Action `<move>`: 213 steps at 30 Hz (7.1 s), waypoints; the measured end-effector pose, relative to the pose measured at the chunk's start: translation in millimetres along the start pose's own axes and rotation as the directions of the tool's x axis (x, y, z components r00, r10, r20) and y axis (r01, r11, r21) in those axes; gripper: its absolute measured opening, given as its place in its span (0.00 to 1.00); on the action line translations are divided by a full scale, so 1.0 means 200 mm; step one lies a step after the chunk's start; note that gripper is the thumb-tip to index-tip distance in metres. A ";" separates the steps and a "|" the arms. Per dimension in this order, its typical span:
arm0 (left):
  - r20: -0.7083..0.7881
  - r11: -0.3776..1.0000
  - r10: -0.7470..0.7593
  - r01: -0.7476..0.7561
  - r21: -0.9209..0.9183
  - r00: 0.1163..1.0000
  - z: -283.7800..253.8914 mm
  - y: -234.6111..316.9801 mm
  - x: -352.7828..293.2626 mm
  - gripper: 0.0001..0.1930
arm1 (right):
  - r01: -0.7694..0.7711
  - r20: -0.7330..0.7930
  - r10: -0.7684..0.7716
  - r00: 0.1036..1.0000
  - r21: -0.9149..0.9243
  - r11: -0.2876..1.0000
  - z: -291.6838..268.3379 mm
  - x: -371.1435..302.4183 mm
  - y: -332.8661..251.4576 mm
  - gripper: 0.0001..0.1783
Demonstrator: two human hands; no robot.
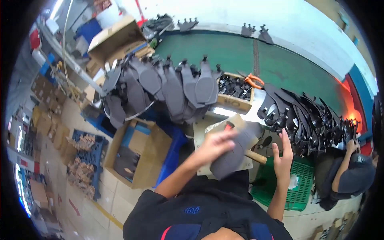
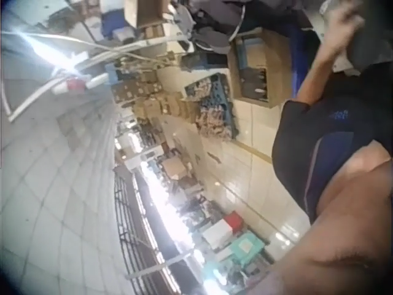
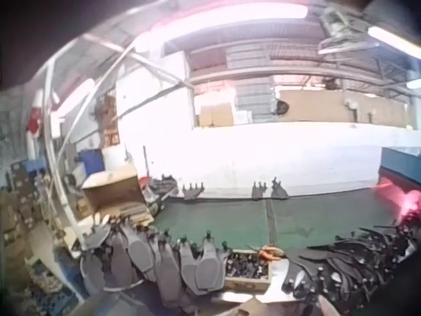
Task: Manually assemble and hammer components of footwear on a workbench.
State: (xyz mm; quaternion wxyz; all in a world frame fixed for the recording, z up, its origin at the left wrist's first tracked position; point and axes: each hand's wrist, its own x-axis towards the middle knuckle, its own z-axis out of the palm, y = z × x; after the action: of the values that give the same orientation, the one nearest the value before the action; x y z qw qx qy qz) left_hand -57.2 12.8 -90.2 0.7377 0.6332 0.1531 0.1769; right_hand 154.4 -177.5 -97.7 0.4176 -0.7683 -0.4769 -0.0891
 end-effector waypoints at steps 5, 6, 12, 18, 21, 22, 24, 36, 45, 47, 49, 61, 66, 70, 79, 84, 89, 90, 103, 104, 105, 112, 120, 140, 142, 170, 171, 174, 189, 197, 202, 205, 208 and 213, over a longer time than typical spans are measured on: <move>-0.450 0.958 0.282 -0.225 0.177 0.847 -0.53 0.23 0.46 0.25 | -0.377 0.058 0.373 0.926 0.224 0.899 -0.12 -0.12 0.14 0.23; -0.453 0.944 0.319 -0.237 0.229 0.833 -0.62 0.26 0.56 0.26 | -0.328 0.031 0.330 0.943 0.226 0.917 -0.12 -0.13 0.16 0.20; -0.237 0.309 0.625 0.043 0.950 0.743 -0.92 0.14 0.81 0.21 | -0.263 -0.281 0.308 0.909 0.188 0.946 -0.21 -0.10 0.26 0.14; -0.164 0.145 0.594 0.096 0.985 0.788 -0.61 0.06 0.71 0.19 | -0.434 -0.420 0.411 0.809 0.044 0.900 -0.42 0.08 0.63 0.14; -0.174 0.194 0.542 0.079 0.978 0.822 -0.50 0.06 0.62 0.19 | -0.152 0.049 0.181 0.982 -0.361 0.920 -0.33 0.14 0.75 0.15; -0.189 0.178 0.543 0.108 0.978 0.818 -0.46 0.06 0.60 0.19 | -0.144 0.064 0.174 0.983 -0.323 0.935 -0.32 0.16 0.78 0.15; -0.173 0.143 0.585 0.108 0.984 0.792 -0.39 0.09 0.54 0.19 | -0.124 0.090 0.156 0.984 -0.288 0.950 -0.32 0.21 0.81 0.15; 0.057 0.304 0.588 -0.286 0.909 0.807 -0.19 0.09 0.43 0.19 | 0.214 -0.211 0.852 0.479 0.969 0.119 -0.28 0.54 0.71 0.10; 0.271 0.281 0.670 -0.575 0.769 0.691 0.08 0.28 0.26 0.35 | -0.295 0.399 -0.185 0.898 0.858 0.421 0.05 0.42 -0.56 0.18; 0.070 0.668 0.661 -0.628 0.400 0.747 0.01 0.24 0.19 0.30 | -0.033 0.289 -0.317 0.903 0.785 0.619 -0.03 0.37 -0.60 0.23; 0.187 0.517 0.653 -0.613 0.597 0.734 -0.09 0.30 0.10 0.24 | 0.001 0.232 -0.205 0.951 0.660 0.751 -0.01 0.33 -0.52 0.30; -0.399 0.906 0.393 -0.423 0.013 0.828 -0.02 0.23 0.03 0.22 | 0.036 0.352 0.028 0.935 -0.174 0.984 0.14 -0.14 0.04 0.20; -0.167 0.499 0.473 -0.107 0.860 0.865 -0.09 -0.20 0.29 0.23 | -0.436 0.105 0.445 0.890 -0.097 0.895 -0.05 -0.29 0.19 0.21; -0.148 0.636 0.443 -0.194 0.747 0.884 -0.22 -0.15 0.47 0.18 | -0.615 0.064 0.625 0.778 0.281 0.737 -0.24 -0.49 0.09 0.19; 0.057 0.015 0.154 -0.060 0.998 0.986 -0.34 -0.11 1.30 0.08 | -0.661 0.218 0.756 0.617 0.665 0.348 -0.16 -0.57 0.01 0.19; 0.063 0.066 -0.011 -0.062 0.996 0.998 -0.36 -0.09 1.31 0.07 | -0.666 0.248 0.738 0.628 0.661 0.346 -0.10 -0.57 0.03 0.17; -0.033 0.288 0.282 -0.051 0.956 0.959 -0.40 -0.11 1.23 0.07 | -0.639 0.253 0.684 0.684 0.660 0.395 -0.06 -0.42 -0.01 0.18; -0.007 0.283 0.387 -0.111 0.953 0.922 -0.41 -0.10 1.19 0.08 | -0.645 0.207 0.688 0.695 0.602 0.470 -0.05 -0.38 -0.03 0.17; 0.695 -0.461 0.714 -0.691 0.557 0.084 0.13 0.31 0.10 0.08 | -0.434 0.363 0.254 0.896 0.834 0.339 -0.04 0.10 -0.49 0.20; 0.688 -0.468 0.723 -0.689 0.553 0.061 0.13 0.31 0.06 0.07 | -0.421 0.372 0.199 0.907 0.825 0.377 -0.05 0.10 -0.52 0.20; 0.679 -0.471 0.733 -0.696 0.542 0.034 0.12 0.31 0.05 0.06 | -0.406 0.376 0.155 0.913 0.813 0.417 -0.06 0.10 -0.55 0.19; 0.134 0.293 0.885 -0.758 0.582 0.445 0.15 0.26 -0.03 0.18 | -0.282 0.276 0.060 0.959 0.916 0.285 -0.02 0.11 -0.58 0.09; 0.019 0.460 0.836 -0.719 0.521 0.548 0.17 0.19 -0.04 0.16 | -0.446 0.435 0.099 0.895 0.865 0.231 0.02 0.08 -0.50 0.11; -0.039 0.492 0.806 -0.631 0.599 0.591 0.16 0.12 -0.03 0.18 | -0.424 0.404 0.128 0.906 0.857 0.293 0.12 0.06 -0.51 0.16; -0.030 0.502 0.784 -0.606 0.618 0.620 0.15 0.11 -0.03 0.17 | -0.452 0.424 0.157 0.892 0.843 0.291 0.12 0.06 -0.51 0.16; 0.010 0.633 0.518 -0.390 0.669 0.855 -0.21 -0.28 0.38 0.15 | -0.411 0.437 0.131 0.890 0.643 0.646 0.52 0.30 -0.12 0.10; 0.006 0.634 0.519 -0.390 0.668 0.855 -0.21 -0.29 0.37 0.15 | -0.427 0.472 0.118 0.874 0.627 0.652 0.53 0.30 -0.12 0.11; 0.029 0.568 0.504 -0.357 0.742 0.863 -0.21 -0.32 0.34 0.15 | -0.329 0.462 0.022 0.887 0.596 0.732 0.51 0.31 -0.11 0.12; -0.062 0.649 0.407 -0.240 0.721 0.911 -0.19 -0.32 0.30 0.14 | 0.077 0.261 -0.195 0.945 0.400 0.913 0.56 0.29 -0.09 0.18; -0.125 0.755 0.366 -0.216 0.618 0.922 -0.17 -0.32 0.31 0.13 | 0.059 0.314 -0.229 0.921 0.470 0.881 0.49 0.28 -0.12 0.14; -0.157 0.827 0.341 -0.217 0.518 0.927 -0.16 -0.31 0.31 0.12 | 0.120 0.320 -0.240 0.916 0.353 0.928 0.44 0.29 -0.15 0.13; -0.240 0.869 0.213 -0.071 0.490 0.947 -0.19 -0.30 0.32 0.11 | -0.122 0.317 -0.005 0.948 0.378 0.918 0.40 0.28 -0.26 0.13; -0.133 0.783 0.345 -0.206 0.587 0.929 -0.17 -0.26 0.31 0.12 | -0.097 0.213 -0.010 0.977 0.488 0.867 0.22 0.28 -0.37 0.15; -0.087 0.849 0.347 -0.274 0.451 0.934 -0.17 -0.29 0.34 0.14 | -0.180 0.315 0.088 0.945 0.277 0.944 0.07 0.18 -0.51 0.11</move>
State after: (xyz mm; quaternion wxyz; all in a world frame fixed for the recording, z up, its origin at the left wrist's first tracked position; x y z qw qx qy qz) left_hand -8.3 66.3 -153.3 0.5250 0.7802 0.1446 0.3077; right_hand 87.5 -124.6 -31.1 0.4583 -0.7310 -0.4883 0.1308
